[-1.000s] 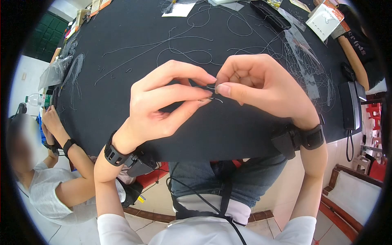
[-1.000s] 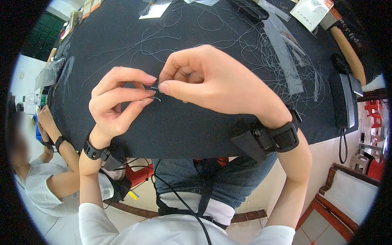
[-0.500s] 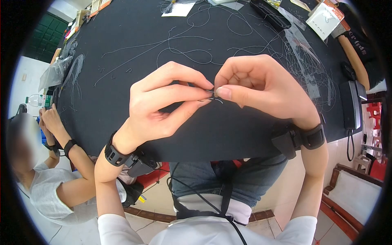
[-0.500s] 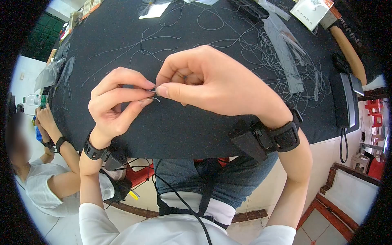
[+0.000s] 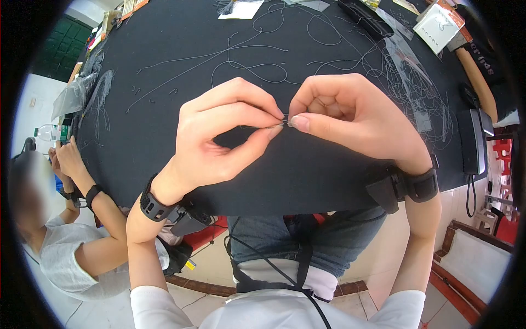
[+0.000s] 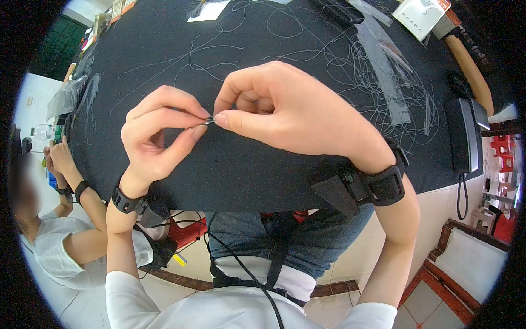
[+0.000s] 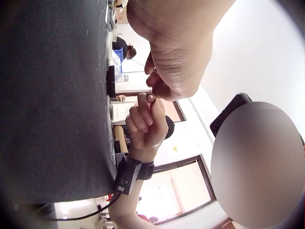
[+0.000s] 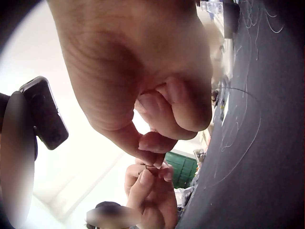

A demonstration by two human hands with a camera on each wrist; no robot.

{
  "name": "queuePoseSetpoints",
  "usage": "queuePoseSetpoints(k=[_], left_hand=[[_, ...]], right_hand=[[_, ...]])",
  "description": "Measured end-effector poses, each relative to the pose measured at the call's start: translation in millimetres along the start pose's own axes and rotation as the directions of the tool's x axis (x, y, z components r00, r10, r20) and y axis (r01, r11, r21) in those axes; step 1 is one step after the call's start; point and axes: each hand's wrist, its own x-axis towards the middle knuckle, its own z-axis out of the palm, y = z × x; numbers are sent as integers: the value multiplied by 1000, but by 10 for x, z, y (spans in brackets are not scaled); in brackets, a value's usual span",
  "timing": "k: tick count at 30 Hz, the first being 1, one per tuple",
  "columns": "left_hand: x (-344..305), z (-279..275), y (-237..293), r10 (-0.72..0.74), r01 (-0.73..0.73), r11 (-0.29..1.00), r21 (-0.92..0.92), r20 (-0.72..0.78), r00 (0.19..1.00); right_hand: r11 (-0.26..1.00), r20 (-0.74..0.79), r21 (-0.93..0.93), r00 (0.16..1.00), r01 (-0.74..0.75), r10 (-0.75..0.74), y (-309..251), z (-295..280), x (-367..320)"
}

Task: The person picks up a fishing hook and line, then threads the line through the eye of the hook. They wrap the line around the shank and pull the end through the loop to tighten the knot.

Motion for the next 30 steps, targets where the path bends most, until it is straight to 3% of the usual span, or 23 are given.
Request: queuePoseSetpoints(k=[15, 30], left_hand=[[-8, 52, -50, -113, 111, 992, 57, 39, 993], [-20, 92, -21, -55, 60, 998, -34, 144, 988]], right_hand=[[965, 18, -257, 999, -43, 49, -75, 17, -15], [973, -145, -228, 989, -28, -6, 80, 22, 9]])
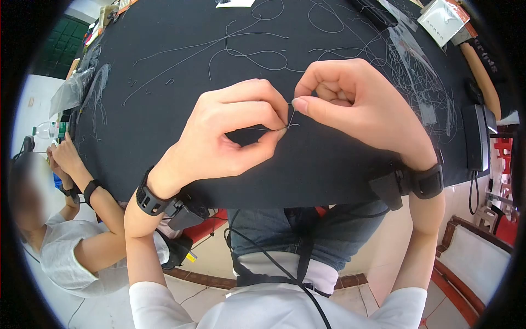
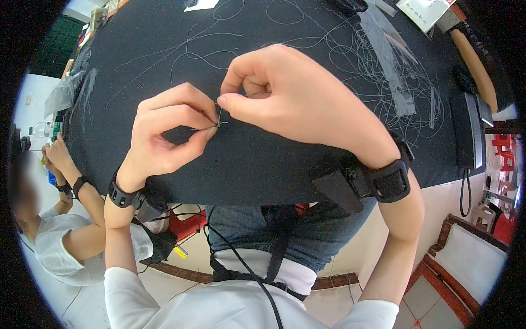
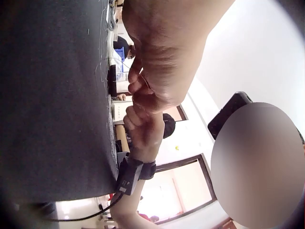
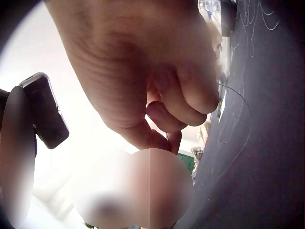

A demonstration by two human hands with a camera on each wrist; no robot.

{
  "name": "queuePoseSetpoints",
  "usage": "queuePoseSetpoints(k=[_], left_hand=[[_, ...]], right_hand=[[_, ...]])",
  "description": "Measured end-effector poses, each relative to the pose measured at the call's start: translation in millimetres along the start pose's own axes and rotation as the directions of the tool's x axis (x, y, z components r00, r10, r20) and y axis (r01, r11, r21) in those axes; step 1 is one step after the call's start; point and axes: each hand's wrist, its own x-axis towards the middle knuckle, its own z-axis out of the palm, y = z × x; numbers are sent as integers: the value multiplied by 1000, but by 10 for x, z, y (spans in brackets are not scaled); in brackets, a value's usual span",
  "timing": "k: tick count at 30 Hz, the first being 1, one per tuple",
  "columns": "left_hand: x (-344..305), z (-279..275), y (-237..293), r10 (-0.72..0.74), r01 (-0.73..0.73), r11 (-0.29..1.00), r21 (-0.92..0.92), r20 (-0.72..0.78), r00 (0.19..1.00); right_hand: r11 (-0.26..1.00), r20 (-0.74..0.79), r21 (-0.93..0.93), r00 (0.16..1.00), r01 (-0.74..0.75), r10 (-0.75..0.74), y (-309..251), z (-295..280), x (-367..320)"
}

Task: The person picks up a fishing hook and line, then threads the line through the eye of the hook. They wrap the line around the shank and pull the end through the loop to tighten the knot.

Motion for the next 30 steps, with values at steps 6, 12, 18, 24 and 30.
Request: queuePoseSetpoints(k=[6, 12, 18, 24, 30], left_hand=[[-7, -28, 4, -1, 2, 999, -52, 6, 1000], [-19, -47, 2, -36, 35, 993, -111, -3, 999], [-6, -24, -37, -87, 78, 993, -90, -105, 991], [-18, 9, -88, -178, 176, 984, -31, -147, 973], [-27, 19, -100, -196, 201, 979, 33, -112, 974]], right_hand=[[1000, 14, -17, 1000, -19, 19, 12, 3, 19], [999, 36, -20, 999, -27, 28, 29, 35, 21], [1000, 43, -6, 999, -26, 26, 48, 75, 25], [995, 76, -10, 992, -103, 103, -36, 143, 4], [996, 33, 2, 996, -84, 83, -9, 160, -8]])
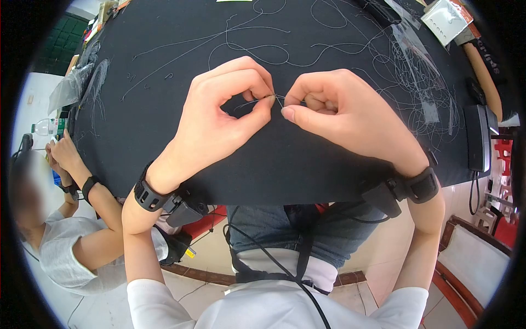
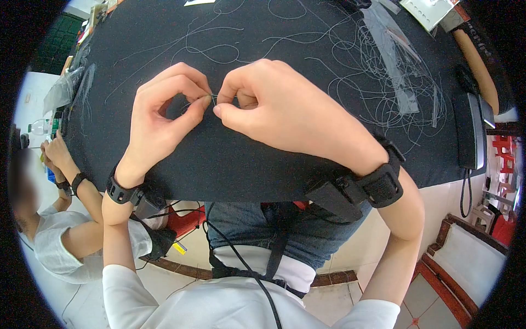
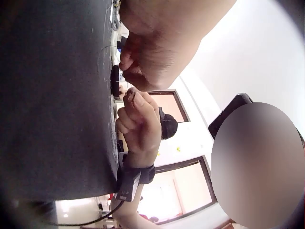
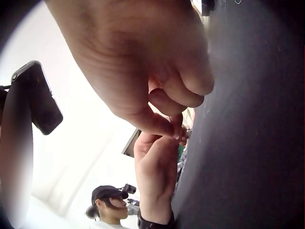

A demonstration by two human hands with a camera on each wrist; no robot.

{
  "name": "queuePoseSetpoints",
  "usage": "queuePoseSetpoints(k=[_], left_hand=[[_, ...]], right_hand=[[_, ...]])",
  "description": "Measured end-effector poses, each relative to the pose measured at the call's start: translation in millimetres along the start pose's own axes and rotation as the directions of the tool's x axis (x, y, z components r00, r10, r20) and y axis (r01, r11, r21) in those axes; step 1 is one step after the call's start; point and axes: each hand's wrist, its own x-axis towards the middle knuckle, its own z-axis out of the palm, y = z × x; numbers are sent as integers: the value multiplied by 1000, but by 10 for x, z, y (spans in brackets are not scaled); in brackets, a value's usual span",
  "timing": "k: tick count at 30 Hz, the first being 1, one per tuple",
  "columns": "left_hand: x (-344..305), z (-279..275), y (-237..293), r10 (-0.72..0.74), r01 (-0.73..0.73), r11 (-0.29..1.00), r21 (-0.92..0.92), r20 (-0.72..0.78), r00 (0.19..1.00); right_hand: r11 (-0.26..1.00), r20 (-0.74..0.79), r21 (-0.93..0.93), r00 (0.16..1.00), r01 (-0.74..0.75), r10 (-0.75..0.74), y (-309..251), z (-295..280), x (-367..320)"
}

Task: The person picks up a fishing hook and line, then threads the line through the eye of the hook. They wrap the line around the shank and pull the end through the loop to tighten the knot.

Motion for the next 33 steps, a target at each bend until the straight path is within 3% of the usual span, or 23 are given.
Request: queuePoseSetpoints(k=[13, 21, 25, 33], left_hand=[[3, 0, 86, 54, -41, 995, -89, 141, 989], [5, -18, 81, 59, -48, 983, -179, 56, 997], [-5, -21, 77, 19, -25, 979, -201, -33, 999], [4, -19, 57, 18, -13, 999, 50, -101, 995]], right_hand=[[998, -77, -46, 996, 36, -39, 83, -94, 40], [999, -50, 47, 999, -16, 18, 83, -38, 41], [994, -125, 96, 991, 53, -40, 106, 42, 60], [997, -152, 68, 988, 44, -33, 3, 116, 7]])
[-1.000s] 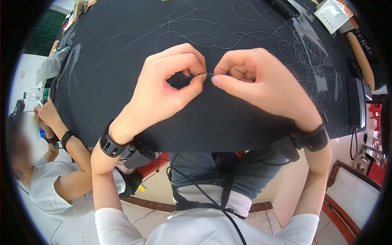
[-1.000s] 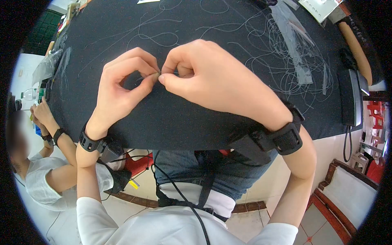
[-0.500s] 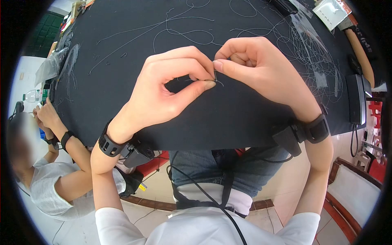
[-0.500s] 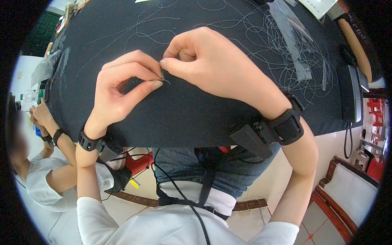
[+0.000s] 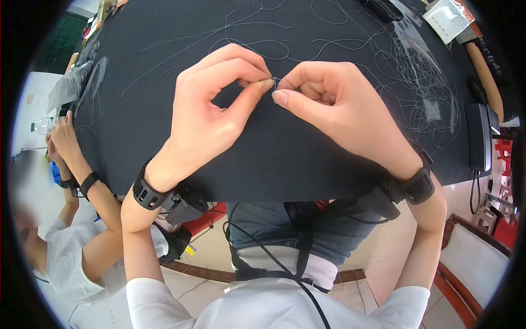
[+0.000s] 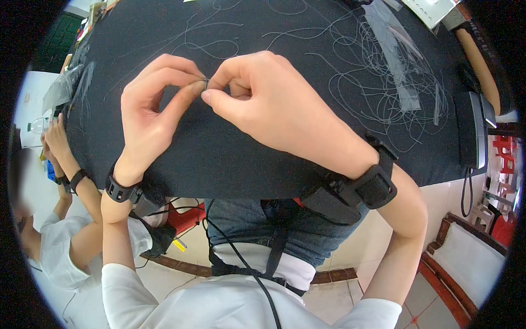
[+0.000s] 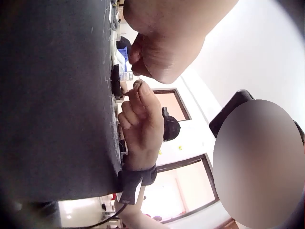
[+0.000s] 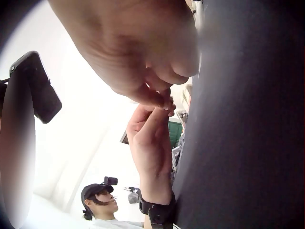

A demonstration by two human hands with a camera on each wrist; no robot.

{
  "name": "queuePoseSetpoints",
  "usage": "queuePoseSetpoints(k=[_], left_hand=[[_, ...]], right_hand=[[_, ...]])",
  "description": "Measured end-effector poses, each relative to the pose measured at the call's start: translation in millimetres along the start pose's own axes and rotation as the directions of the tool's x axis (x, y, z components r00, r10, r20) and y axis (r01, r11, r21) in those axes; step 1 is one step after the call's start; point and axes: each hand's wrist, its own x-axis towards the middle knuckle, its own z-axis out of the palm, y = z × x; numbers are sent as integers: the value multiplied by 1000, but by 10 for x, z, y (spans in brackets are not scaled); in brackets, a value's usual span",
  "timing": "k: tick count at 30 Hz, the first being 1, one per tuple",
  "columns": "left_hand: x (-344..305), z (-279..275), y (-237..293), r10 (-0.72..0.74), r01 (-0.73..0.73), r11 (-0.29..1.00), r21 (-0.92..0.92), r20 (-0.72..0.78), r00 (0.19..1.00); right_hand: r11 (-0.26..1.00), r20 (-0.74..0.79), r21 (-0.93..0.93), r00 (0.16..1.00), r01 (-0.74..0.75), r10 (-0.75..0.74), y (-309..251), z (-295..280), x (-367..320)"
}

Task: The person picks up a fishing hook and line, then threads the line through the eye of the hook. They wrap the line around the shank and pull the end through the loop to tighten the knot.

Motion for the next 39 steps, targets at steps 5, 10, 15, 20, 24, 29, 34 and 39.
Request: queuePoseSetpoints(k=[5, 10, 15, 20, 24, 29, 34, 39], left_hand=[[0, 17, 2, 38, -43, 993, 107, 48, 998], [-2, 20, -17, 69, -77, 992, 101, 84, 994], [-11, 34, -4, 73, -79, 995, 61, 108, 991], [-38, 76, 39, 49, -48, 999, -8, 131, 990], [-22, 82, 42, 48, -44, 998, -33, 128, 991], [-31, 96, 46, 44, -40, 999, -32, 137, 990], [-39, 80, 60, 24, -21, 1000, -23, 181, 983], [-46, 83, 58, 12, -7, 1000, -30, 184, 983]], right_hand=[[997, 25, -62, 998, -50, 51, -57, -68, -22], [995, 47, -96, 999, -20, 25, -66, -149, -22], [996, 147, -84, 989, 11, 2, -64, -130, -14], [999, 186, -24, 982, -29, 33, -79, -147, -14], [999, 185, 41, 983, -16, 8, 20, -176, 20], [995, 154, 99, 988, -21, 6, 36, -181, 35], [982, 177, 106, 974, -158, 138, -37, -200, 3], [964, 176, 174, 970, -199, 168, -16, -198, 14]])
